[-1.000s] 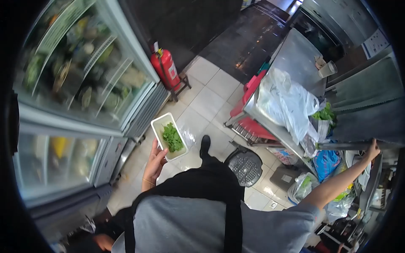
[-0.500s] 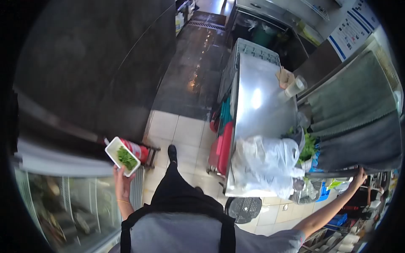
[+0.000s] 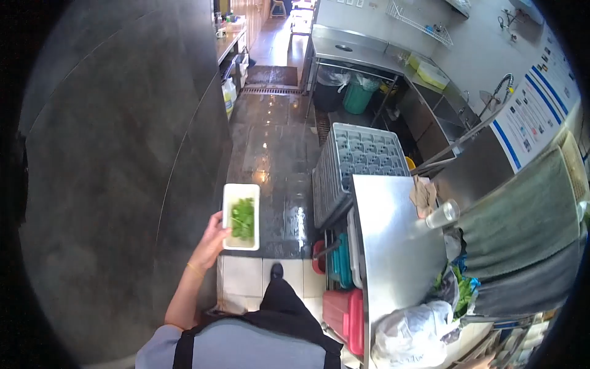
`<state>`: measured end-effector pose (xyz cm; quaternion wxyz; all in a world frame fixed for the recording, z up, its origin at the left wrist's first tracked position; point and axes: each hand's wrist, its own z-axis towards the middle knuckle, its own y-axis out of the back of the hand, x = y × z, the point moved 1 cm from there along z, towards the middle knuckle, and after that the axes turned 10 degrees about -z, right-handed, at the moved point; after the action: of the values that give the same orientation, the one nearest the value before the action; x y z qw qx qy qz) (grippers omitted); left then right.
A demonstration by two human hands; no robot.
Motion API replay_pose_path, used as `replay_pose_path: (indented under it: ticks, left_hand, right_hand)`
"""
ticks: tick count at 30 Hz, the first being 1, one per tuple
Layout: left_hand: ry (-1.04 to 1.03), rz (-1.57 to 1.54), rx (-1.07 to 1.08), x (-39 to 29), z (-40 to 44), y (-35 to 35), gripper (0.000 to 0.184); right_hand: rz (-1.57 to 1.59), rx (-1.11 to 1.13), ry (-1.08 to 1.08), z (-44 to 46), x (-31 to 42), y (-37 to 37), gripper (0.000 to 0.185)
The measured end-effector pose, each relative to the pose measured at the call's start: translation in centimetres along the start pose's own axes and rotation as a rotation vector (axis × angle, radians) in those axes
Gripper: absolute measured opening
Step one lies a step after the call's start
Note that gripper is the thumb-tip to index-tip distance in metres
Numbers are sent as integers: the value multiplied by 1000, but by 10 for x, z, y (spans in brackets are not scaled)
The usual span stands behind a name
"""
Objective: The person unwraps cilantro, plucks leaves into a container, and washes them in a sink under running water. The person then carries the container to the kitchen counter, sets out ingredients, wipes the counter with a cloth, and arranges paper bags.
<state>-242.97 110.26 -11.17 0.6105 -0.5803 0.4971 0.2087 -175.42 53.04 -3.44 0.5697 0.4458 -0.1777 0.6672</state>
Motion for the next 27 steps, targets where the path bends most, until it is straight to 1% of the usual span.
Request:
replay_pose_path:
  ticks: [1, 3, 4, 5, 6, 7, 8, 9, 10, 11, 12, 13, 14, 16, 17, 19, 20, 22, 24, 26, 27]
  left_hand:
    - [10, 13, 33, -3, 31, -4, 59]
    - [24, -50, 81, -14, 87, -12, 55]
    - [39, -96, 99, -18, 110, -12, 54]
    - [36, -139, 93, -21, 130, -11, 53]
    - [31, -178, 85, -28, 150, -7, 52]
    - [19, -215, 79, -35, 171, -2, 51]
    - [29, -248, 42, -41, 187, 3, 51]
    - [38, -276, 5, -54, 202, 11, 51]
    - [44, -299, -30, -65, 217, 23, 50]
    - [20, -278, -64, -68, 234, 44, 51]
    - [4, -269, -80, -75, 248, 59, 53]
    - [18, -243, -149, -89, 259, 68, 53]
    - [-23, -188, -203, -94, 273, 85, 53]
    - [-55, -181, -260, -105, 306, 108, 51]
    - [-46, -187, -268, -113, 328, 116, 49]
    - [-22, -225, -265, -125, 378, 129, 46]
    - [5, -230, -244, -125, 402, 136, 47]
    - [32, -225, -144, -133, 474, 143, 47]
    - [90, -206, -41, -148, 549, 119, 54]
    - [212, -164, 115, -150, 626, 94, 57]
    - [286, -95, 168, -151, 660, 77, 61]
  right_hand:
    - [14, -106, -9, -19, 4, 8, 75]
    - [39, -261, -6, -58, 25, 15, 72]
    - [43, -309, 9, -82, 41, 15, 71]
    - [87, -307, 47, -106, 68, 9, 70]
    - [155, -233, 107, -144, 105, 5, 68]
    - [274, -95, 185, -187, 153, 2, 62]
    - [464, 21, 170, -243, 213, 2, 61]
    - [509, 50, 344, -299, 272, 7, 61]
    - [571, 75, 352, -330, 303, -17, 62]
    - [576, 186, 405, -376, 355, -12, 62]
    - [653, 229, 497, -404, 377, -38, 60]
    - [491, 281, 572, -440, 412, -42, 65]
    - [696, 329, 603, -473, 438, -62, 62]
    - [781, 463, 604, -550, 497, -69, 60]
    - [802, 525, 615, -583, 515, -81, 60]
    - [763, 545, 748, -649, 543, -94, 60]
    - [697, 502, 833, -678, 556, -94, 56]
    - [589, 501, 879, -715, 572, -95, 49]
    - [460, 543, 867, -733, 583, -106, 41]
    - [379, 626, 847, -739, 589, -115, 26]
    - [331, 671, 853, -741, 591, -118, 22]
